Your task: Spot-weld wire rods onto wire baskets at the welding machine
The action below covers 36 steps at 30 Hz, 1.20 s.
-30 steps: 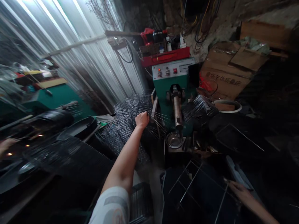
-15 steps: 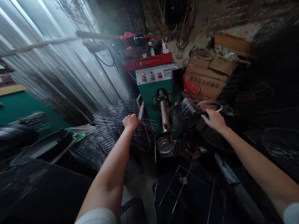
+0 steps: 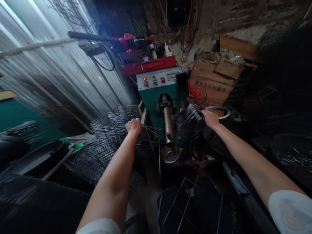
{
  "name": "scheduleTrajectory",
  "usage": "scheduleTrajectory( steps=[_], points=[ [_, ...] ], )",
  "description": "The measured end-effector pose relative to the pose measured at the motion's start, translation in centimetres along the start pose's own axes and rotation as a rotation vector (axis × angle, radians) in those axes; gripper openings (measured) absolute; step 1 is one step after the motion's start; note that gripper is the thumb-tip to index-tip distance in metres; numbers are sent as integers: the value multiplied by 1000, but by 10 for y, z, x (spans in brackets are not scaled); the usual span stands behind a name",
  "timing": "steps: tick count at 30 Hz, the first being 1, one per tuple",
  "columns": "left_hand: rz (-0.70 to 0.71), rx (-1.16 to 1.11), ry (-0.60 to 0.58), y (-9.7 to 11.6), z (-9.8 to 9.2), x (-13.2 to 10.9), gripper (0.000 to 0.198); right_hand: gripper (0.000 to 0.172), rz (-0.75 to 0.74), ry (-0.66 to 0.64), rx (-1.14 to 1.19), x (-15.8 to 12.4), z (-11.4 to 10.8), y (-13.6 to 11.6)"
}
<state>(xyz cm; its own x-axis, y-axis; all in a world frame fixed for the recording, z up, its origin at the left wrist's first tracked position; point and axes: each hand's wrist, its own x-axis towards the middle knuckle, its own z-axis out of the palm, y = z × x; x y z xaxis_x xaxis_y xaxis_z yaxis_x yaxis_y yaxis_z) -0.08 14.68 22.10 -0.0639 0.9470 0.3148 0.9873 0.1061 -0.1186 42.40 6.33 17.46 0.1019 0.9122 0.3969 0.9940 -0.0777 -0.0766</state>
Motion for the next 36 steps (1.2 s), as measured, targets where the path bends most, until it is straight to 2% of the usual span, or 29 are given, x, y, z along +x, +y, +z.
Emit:
scheduleTrajectory(
  steps=[6,12,19,22,25,28,30,32,34,36],
  points=[
    [112,31,17,-26,-8,-40,32,24,-61,-1,-45,3,-10,10],
    [106,15,16,-38,-12,-69,33,31,-122,46,-107,-12,-36,10],
    [121,-26,40,-44,-16,-96,30,30,-217,20,-182,-43,-52,8],
    [127,-45,52,-44,-19,-115,29,27,-255,10,-242,-61,-61,5],
    [113,-82,79,-48,-19,-141,26,25,-322,-15,-274,-88,-78,-1],
    [59,-213,121,-57,-7,-174,21,21,-385,20,-285,-128,-114,-10],
    [-19,-412,118,-62,8,-202,18,19,-398,151,-232,-159,-149,-14],
    [-100,-625,91,-64,28,-235,20,26,-370,291,-46,-191,-186,-15],
    [-138,-756,57,-59,49,-274,27,33,-181,364,213,-222,-208,-14],
    [-129,-855,9,-47,67,-316,32,38,71,362,506,-258,-203,-13]
  ],
)
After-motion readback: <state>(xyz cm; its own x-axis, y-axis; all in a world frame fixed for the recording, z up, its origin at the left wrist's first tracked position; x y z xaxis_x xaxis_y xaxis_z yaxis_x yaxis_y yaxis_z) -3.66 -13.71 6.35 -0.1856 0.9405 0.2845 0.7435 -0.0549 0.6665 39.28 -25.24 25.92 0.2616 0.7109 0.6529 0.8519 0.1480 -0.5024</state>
